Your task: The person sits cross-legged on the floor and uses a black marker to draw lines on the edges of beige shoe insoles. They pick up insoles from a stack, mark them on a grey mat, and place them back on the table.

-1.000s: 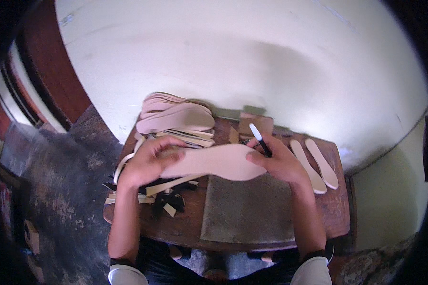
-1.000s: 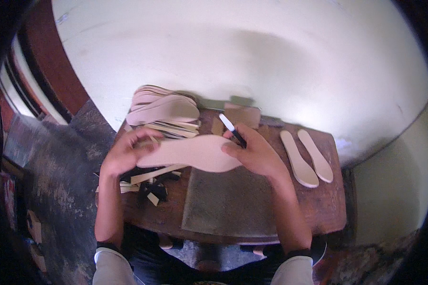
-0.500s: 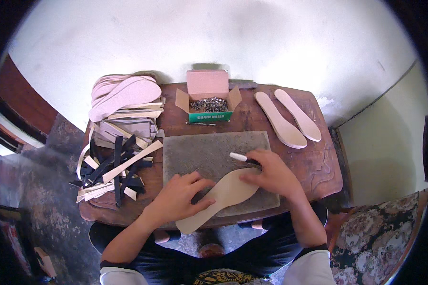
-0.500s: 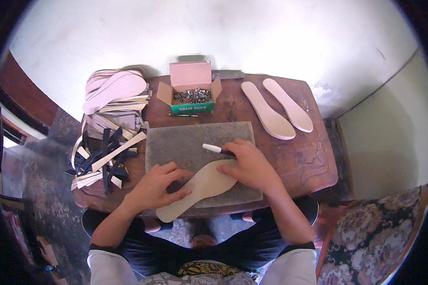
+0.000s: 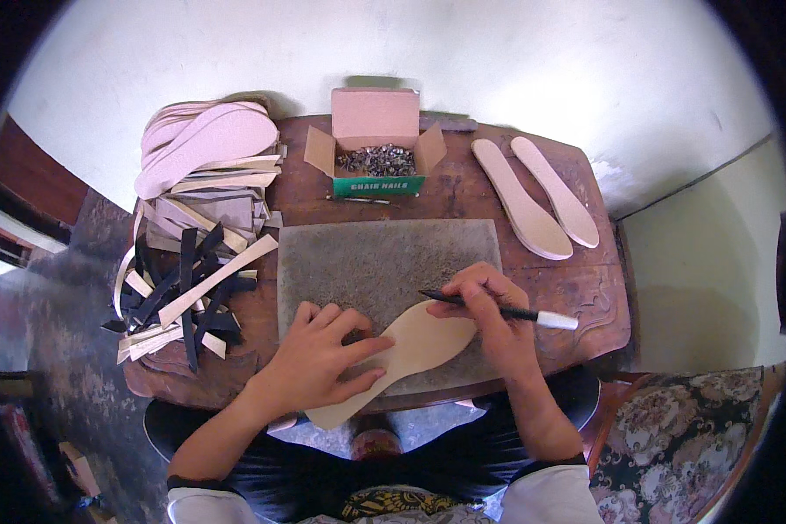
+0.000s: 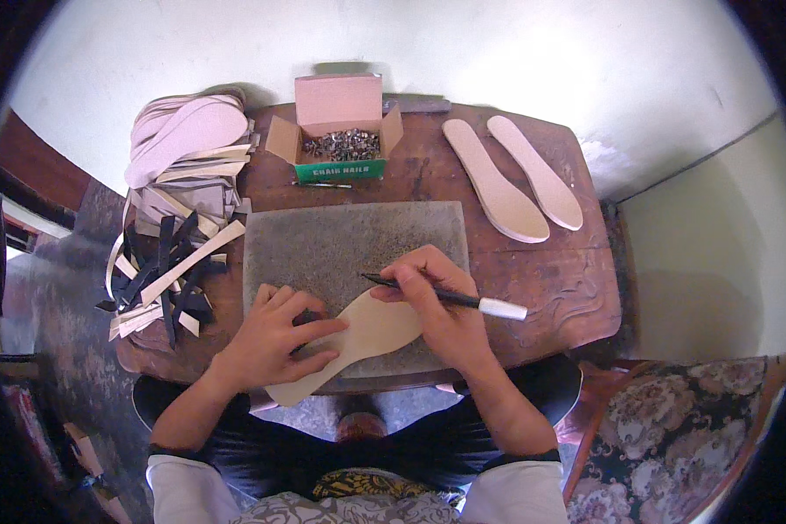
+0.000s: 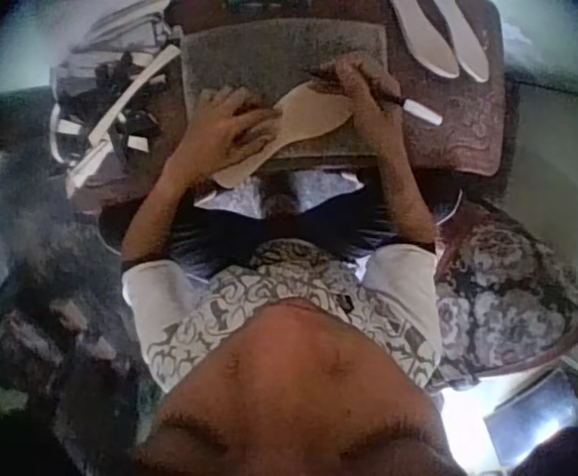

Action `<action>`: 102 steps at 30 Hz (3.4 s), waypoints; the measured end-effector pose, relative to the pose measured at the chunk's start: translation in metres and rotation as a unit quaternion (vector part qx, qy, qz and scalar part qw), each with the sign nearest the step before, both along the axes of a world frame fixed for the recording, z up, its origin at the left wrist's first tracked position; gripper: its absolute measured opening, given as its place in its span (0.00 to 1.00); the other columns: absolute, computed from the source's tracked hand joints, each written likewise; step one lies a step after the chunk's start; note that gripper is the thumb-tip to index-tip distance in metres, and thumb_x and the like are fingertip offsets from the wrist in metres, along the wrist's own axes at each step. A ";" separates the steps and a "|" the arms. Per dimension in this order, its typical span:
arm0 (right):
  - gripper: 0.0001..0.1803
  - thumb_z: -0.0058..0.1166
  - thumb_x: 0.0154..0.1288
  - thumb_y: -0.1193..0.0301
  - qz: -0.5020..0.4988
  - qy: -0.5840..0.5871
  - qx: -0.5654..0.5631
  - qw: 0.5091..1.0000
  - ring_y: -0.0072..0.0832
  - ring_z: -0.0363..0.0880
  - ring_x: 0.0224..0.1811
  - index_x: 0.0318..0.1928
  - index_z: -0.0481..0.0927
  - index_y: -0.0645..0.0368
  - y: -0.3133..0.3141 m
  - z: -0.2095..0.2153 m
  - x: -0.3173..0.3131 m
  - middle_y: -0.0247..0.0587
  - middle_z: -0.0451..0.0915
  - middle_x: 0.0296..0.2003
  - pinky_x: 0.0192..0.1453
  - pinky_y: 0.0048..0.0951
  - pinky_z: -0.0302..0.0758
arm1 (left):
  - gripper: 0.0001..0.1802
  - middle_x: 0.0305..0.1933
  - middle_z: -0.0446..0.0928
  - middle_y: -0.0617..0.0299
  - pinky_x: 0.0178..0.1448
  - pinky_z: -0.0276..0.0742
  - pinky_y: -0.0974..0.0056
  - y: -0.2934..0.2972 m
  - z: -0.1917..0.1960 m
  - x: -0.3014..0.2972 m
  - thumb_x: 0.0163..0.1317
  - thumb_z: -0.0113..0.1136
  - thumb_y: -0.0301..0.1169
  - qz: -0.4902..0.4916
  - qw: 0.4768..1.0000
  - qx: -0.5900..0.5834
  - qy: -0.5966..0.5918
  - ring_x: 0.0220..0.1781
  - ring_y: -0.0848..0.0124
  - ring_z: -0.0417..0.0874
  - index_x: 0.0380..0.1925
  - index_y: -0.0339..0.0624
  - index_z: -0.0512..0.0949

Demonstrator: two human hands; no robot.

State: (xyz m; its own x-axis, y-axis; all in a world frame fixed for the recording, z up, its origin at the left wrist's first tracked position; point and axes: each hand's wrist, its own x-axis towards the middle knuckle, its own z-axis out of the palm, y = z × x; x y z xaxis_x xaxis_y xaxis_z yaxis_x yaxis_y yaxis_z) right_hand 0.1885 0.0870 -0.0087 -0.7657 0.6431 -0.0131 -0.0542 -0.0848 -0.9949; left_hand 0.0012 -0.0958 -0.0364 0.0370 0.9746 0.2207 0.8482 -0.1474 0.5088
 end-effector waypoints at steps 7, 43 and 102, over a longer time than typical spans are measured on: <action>0.11 0.64 0.58 0.86 0.031 -0.031 0.105 0.994 0.25 0.81 0.48 0.40 0.79 0.63 -0.009 -0.032 0.002 0.41 0.76 0.47 0.51 0.26 0.83 | 0.22 0.48 0.75 0.68 0.54 0.63 0.56 0.000 0.000 -0.003 0.58 0.73 0.44 0.003 0.999 -0.023 -0.023 0.50 0.65 0.75 0.54 0.61 0.85; 0.12 0.70 0.54 0.77 0.047 -0.072 0.298 0.951 0.29 0.81 0.30 0.33 0.77 0.63 -0.009 -0.036 -0.002 0.40 0.76 0.31 0.33 0.29 0.76 | 0.22 0.46 0.75 0.69 0.52 0.63 0.58 -0.001 -0.004 -0.002 0.55 0.76 0.48 0.023 0.999 -0.006 -0.032 0.45 0.68 0.76 0.51 0.63 0.88; 0.11 0.68 0.51 0.79 0.020 -0.069 0.288 0.955 0.28 0.80 0.29 0.31 0.77 0.63 -0.007 -0.034 -0.002 0.40 0.75 0.30 0.33 0.29 0.76 | 0.22 0.46 0.75 0.69 0.54 0.64 0.58 0.000 -0.002 -0.003 0.57 0.74 0.46 0.018 0.999 -0.022 -0.044 0.49 0.67 0.75 0.53 0.62 0.87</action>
